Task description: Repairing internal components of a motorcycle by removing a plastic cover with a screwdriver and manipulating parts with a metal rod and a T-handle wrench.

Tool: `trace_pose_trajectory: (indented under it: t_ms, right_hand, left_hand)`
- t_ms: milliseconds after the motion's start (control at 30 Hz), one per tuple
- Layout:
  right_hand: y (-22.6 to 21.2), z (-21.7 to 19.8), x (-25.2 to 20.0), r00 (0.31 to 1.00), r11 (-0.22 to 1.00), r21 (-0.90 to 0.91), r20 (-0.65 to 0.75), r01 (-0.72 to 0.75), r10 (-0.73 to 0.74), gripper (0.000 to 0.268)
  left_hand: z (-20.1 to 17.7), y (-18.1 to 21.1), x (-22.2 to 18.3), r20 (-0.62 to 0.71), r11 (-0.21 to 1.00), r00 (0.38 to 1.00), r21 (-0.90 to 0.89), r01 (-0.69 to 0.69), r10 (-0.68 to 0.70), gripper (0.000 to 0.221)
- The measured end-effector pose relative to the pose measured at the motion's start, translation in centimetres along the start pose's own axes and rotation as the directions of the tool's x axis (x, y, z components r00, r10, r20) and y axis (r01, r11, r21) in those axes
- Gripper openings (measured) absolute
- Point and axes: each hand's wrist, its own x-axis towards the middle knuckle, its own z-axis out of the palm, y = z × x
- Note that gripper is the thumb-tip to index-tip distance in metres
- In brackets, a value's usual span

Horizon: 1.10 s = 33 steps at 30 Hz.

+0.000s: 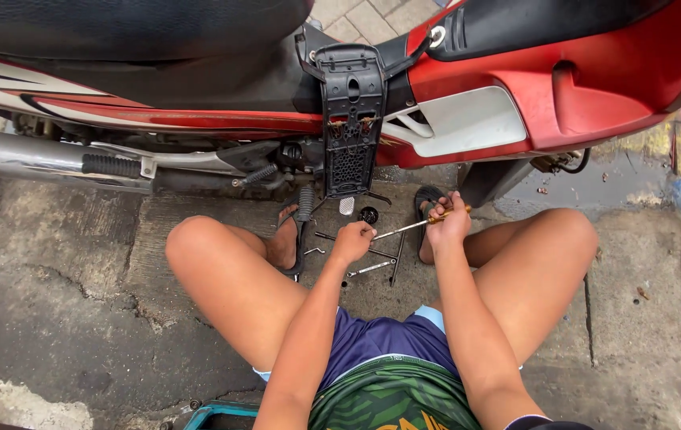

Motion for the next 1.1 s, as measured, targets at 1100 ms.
trace_pose_trajectory:
  t_ms: [1100]
  right_hand:
    - [-0.4,-0.4,-11.7,0.849,0.774,-0.441,0.477,0.455,-0.228,0.019]
  left_hand:
    - [-3.2,-0.5,2.7,-0.500,0.697,0.819,-0.693,-0.184,-0.281,0.030]
